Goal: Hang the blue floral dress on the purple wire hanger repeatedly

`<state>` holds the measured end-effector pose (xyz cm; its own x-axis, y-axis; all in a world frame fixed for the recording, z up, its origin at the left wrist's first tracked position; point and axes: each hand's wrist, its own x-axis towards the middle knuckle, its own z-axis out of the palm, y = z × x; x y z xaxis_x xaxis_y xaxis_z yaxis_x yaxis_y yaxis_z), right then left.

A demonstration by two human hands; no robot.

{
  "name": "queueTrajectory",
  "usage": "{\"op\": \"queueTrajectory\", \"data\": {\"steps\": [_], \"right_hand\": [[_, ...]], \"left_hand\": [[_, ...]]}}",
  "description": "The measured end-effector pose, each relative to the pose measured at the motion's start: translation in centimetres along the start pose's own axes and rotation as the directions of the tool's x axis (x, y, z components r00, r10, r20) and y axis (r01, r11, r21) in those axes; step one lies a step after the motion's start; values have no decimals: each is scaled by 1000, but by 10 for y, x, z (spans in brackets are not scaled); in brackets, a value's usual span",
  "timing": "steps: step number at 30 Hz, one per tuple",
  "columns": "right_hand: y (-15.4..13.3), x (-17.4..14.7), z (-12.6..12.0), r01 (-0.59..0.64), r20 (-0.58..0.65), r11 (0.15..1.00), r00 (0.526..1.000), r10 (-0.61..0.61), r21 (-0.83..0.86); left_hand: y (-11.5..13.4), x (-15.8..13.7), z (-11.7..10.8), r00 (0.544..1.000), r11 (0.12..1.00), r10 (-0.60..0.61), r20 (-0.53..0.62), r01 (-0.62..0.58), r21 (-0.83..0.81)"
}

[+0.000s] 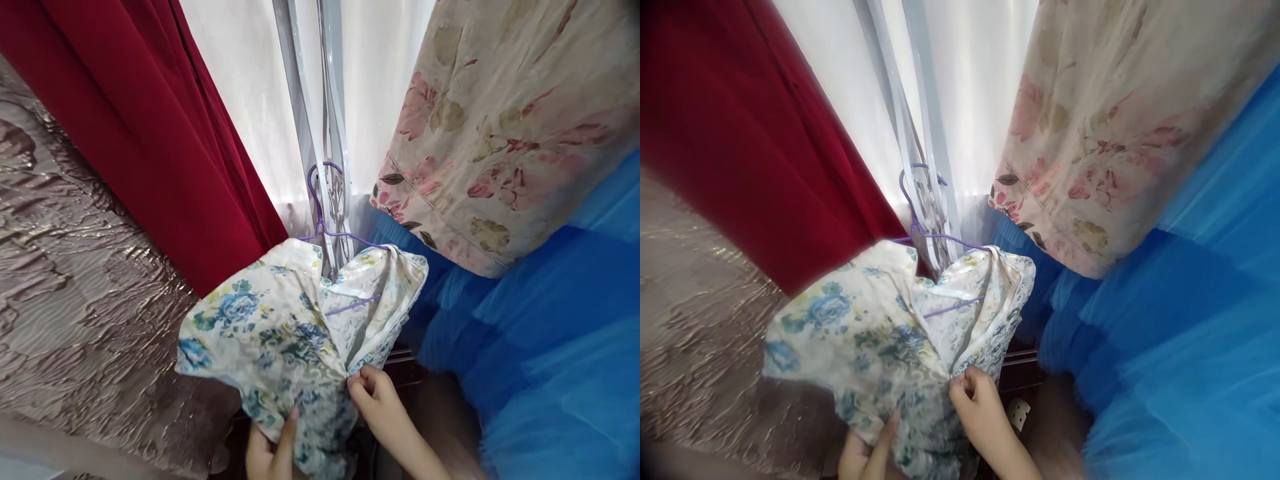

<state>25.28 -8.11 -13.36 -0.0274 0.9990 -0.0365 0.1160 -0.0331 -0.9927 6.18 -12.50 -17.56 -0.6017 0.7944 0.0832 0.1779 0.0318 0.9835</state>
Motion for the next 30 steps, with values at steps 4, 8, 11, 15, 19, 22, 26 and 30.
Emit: {"op": "queueTrajectory", "data": {"steps": [4,8,11,15,19,22,26,30], "right_hand": [[3,-16,-6,-48,90,989,995,36,142],[1,-30,-8,-82,89,954,994,58,287],[-3,-39,-8,-91,101,939,993,60,332],[-11,-48,-13,-76,87,942,995,50,327],[-23,-45,-17,-77,82,934,995,51,348],[-44,-33,-14,-36,48,928,999,20,371],[-94,-9,-9,130,-61,933,991,-116,335],[-145,19,-7,268,-96,913,963,-251,308]], "left_hand": [[7,6,9,930,958,285,-231,-285,35],[20,-23,34,812,819,519,267,-562,117],[33,-36,53,758,797,538,368,-600,71],[43,-36,65,740,795,553,383,-606,24],[46,-37,64,725,803,544,422,-595,-11],[47,-40,58,709,801,540,453,-598,-19],[45,-39,48,681,779,546,488,-627,3],[42,-34,43,669,770,546,505,-638,13]]}}
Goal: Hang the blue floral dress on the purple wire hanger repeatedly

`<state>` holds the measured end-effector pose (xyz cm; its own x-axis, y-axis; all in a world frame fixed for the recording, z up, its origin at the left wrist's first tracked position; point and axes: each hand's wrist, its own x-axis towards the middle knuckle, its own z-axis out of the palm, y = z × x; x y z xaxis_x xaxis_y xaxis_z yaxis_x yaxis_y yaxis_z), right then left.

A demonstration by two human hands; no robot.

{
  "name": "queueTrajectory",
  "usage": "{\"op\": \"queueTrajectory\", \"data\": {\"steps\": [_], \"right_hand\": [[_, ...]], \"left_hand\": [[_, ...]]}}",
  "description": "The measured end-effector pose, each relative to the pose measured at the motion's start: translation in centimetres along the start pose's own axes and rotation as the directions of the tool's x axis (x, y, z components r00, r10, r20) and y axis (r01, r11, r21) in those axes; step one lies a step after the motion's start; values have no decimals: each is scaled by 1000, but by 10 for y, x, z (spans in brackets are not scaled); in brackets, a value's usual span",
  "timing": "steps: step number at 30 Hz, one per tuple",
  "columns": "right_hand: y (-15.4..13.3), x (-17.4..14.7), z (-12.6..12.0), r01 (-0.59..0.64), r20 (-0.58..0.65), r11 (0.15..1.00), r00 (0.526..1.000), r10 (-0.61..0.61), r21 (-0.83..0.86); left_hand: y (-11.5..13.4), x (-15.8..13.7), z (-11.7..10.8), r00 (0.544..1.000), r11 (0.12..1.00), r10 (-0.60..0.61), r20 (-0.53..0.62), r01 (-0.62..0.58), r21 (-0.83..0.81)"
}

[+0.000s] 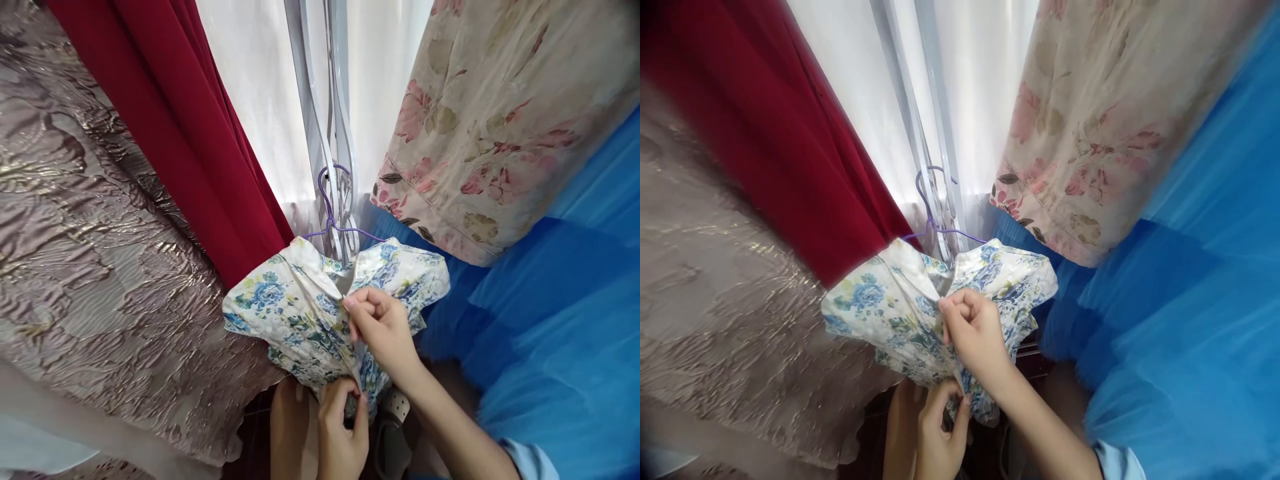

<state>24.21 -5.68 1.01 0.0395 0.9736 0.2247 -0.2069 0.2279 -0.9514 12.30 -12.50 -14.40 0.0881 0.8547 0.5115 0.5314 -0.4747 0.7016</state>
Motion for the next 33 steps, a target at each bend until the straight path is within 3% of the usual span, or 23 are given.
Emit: {"op": "queueTrajectory", "data": {"steps": [6,11,14,18,21,23,25,30,33], "right_hand": [[-25,38,12,115,-54,993,992,-117,-31],[-31,37,9,142,-54,989,988,-143,-27],[-35,27,5,140,-59,989,988,-142,-44],[-40,13,2,144,-55,986,987,-149,-82],[-42,8,1,158,-36,984,986,-162,-84],[-43,10,0,172,-34,982,984,-175,-75],[-40,13,0,187,-48,981,981,-190,-57],[-11,21,2,189,-86,980,977,-193,-57],[17,11,-5,106,-65,988,991,-114,-114]], "left_hand": [[0,-9,13,997,996,-76,-6,76,-50],[3,-3,9,997,992,-67,37,70,-105],[16,30,-19,997,994,8,-73,-16,-109],[54,103,-69,962,991,98,-256,-118,-65],[84,155,-94,969,973,189,-158,-207,-102],[98,177,-100,969,967,247,-24,-248,-54],[106,187,-98,958,957,287,13,-287,34],[115,191,-91,926,948,317,-206,-307,80],[110,200,-108,900,966,244,-361,-260,4]]}}
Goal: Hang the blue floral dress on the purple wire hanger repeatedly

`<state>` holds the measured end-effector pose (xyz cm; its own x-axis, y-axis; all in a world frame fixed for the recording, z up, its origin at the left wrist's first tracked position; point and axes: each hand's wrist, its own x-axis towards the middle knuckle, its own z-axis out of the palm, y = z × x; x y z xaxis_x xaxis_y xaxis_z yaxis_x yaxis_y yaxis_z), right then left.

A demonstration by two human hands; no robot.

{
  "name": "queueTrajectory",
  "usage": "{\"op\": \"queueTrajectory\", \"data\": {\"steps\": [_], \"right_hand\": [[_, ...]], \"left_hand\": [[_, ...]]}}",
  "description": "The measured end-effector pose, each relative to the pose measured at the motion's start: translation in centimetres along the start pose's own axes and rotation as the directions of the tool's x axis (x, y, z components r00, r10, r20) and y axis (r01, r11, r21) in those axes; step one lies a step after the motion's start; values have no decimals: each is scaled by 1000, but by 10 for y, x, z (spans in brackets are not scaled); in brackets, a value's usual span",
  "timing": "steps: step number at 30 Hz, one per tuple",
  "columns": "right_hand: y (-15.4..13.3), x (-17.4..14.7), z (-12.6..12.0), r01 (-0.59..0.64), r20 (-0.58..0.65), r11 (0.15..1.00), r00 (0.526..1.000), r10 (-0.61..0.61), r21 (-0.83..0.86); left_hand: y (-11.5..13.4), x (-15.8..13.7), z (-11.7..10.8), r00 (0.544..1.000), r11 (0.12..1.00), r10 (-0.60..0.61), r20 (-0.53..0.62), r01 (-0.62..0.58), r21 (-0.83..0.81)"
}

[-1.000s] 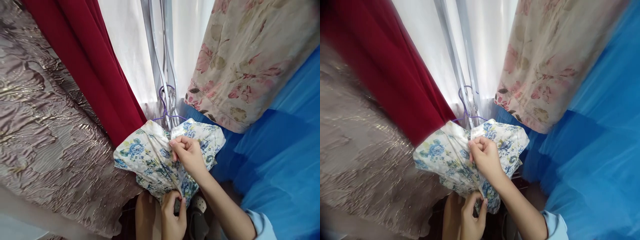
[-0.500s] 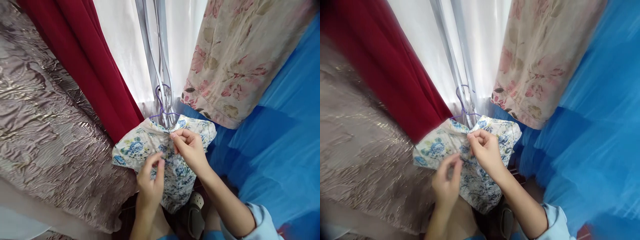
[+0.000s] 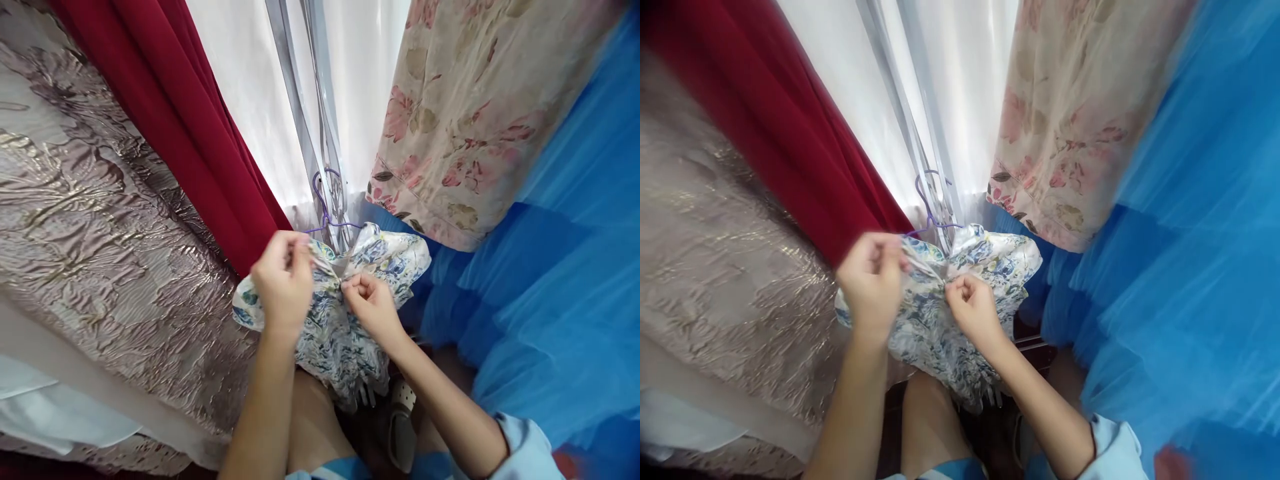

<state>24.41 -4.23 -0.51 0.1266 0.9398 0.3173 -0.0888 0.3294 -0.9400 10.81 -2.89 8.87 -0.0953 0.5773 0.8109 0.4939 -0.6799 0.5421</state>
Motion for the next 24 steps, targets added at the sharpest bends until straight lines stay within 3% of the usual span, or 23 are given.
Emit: {"op": "queueTrajectory", "data": {"steps": [4,7,8,11,13,16,19,21,24], "right_hand": [[25,-27,-18,-72,49,993,996,77,-91],[32,-43,-25,-102,117,989,987,114,-109],[34,-48,-24,-113,143,987,981,129,-113],[41,-58,-21,-152,193,980,966,175,-127],[50,-65,-22,-180,192,974,960,204,-136],[67,-74,-31,-231,178,964,951,252,-129],[85,-82,-47,-257,173,957,945,279,-136],[92,-88,-59,-266,169,946,940,298,-187],[89,-94,-72,-201,196,914,939,283,-353]], "left_hand": [[-43,14,-40,973,986,-155,-173,143,-80],[-88,6,-69,923,953,-277,-268,229,-197],[-102,0,-76,889,928,-351,-295,287,-239],[-135,-30,-83,726,797,-595,-344,480,-366],[-146,-55,-76,661,712,-694,-286,570,-410],[-149,-94,-57,649,645,-747,-142,657,-390],[-135,-125,-36,648,598,-761,42,724,-343],[-119,-138,-24,650,589,-727,222,756,-286],[-87,-146,-8,681,663,-563,468,710,-237]]}}
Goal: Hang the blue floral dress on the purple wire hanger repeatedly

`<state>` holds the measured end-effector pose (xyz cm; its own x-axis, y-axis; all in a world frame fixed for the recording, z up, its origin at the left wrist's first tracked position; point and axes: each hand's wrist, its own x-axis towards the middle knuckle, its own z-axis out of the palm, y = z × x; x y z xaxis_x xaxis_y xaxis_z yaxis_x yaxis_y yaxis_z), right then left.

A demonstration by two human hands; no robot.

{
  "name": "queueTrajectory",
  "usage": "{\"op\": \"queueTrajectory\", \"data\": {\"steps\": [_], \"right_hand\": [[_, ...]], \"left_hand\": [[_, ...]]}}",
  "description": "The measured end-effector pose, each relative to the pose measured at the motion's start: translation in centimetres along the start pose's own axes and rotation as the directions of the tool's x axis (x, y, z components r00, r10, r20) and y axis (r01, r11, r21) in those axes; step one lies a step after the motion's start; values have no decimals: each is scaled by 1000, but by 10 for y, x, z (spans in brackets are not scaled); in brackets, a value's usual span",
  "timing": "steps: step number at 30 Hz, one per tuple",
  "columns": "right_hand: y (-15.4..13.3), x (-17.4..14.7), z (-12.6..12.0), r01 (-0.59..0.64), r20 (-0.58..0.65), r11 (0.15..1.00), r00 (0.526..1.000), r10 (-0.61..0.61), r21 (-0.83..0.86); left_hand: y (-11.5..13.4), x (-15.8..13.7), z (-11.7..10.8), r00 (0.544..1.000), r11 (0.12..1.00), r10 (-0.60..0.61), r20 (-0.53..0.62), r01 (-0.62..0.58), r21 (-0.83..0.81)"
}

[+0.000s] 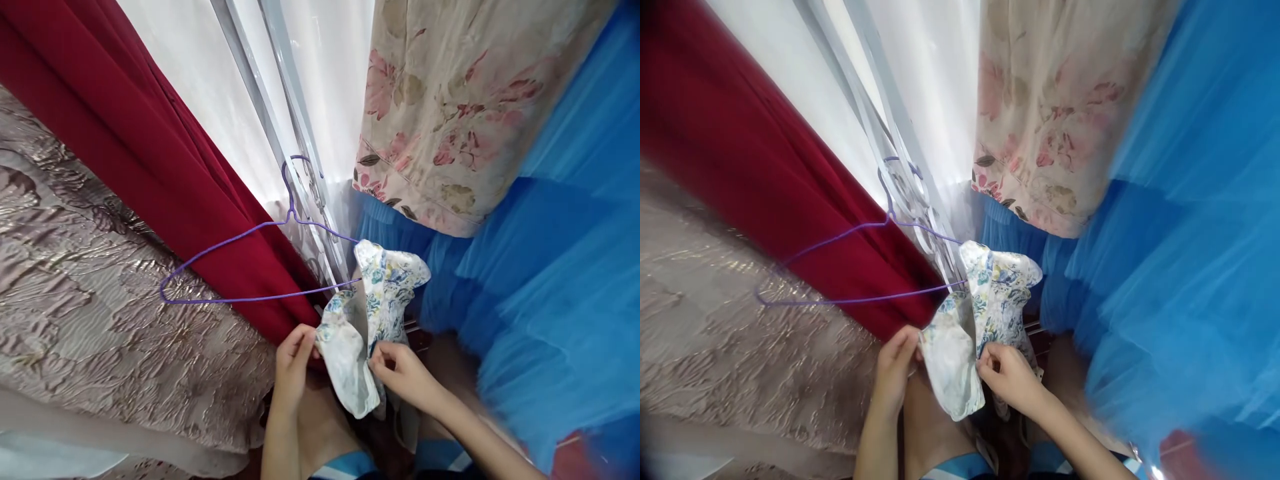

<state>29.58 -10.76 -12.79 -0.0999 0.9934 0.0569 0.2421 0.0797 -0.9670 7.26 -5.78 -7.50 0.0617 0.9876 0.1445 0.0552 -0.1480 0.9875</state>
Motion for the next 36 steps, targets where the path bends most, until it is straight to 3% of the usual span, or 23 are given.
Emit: {"op": "queueTrajectory", "data": {"steps": [2,4,7,9,11,13,15,17,19,21,23,25,26,27,29,32,36], "right_hand": [[-9,-7,-7,90,46,993,995,-86,-81],[-22,-13,-12,155,137,988,979,-150,-25],[-43,-19,-14,51,287,985,953,-97,163],[-53,-20,-16,-40,296,974,955,-28,221],[-60,-19,-23,-54,302,977,953,-12,207],[-66,-17,-36,-32,350,985,936,-30,170],[-69,-15,-55,-35,393,986,919,-34,166],[-71,-10,-76,-26,380,981,923,-50,193],[-69,-1,-101,39,314,976,943,-107,214],[-68,13,-127,114,156,972,977,-147,204],[-68,33,-152,131,-76,979,990,-121,156],[-72,58,-175,183,-332,981,931,-154,58],[-74,73,-184,227,-437,974,877,-200,10],[-77,88,-190,239,-467,971,859,-210,3],[-84,117,-196,239,-479,971,853,-207,7],[-99,152,-191,215,-415,972,897,-156,99],[-123,178,-173,155,-184,928,978,-96,340]], "left_hand": [[14,-7,21,991,996,85,104,-89,30],[31,-11,42,976,984,142,164,-158,87],[49,-14,66,953,951,175,247,-228,207],[51,-14,75,938,939,192,288,-261,223],[42,-15,78,920,950,194,339,-263,168],[24,-19,76,907,979,135,399,-183,85],[0,-28,71,894,1000,-8,447,-6,30],[-24,-40,64,854,981,-175,490,191,17],[-43,-53,56,798,944,-279,534,329,1],[-55,-62,46,797,932,-318,514,363,13],[-58,-66,35,856,946,-324,402,303,116],[-50,-67,23,929,939,-264,258,186,290],[-42,-66,18,955,923,-208,212,119,367],[-33,-65,13,970,904,-135,201,38,426],[-10,-61,7,962,860,10,272,-147,488],[25,-55,6,897,786,185,401,-380,487],[57,-47,8,799,660,414,436,-593,461]]}}
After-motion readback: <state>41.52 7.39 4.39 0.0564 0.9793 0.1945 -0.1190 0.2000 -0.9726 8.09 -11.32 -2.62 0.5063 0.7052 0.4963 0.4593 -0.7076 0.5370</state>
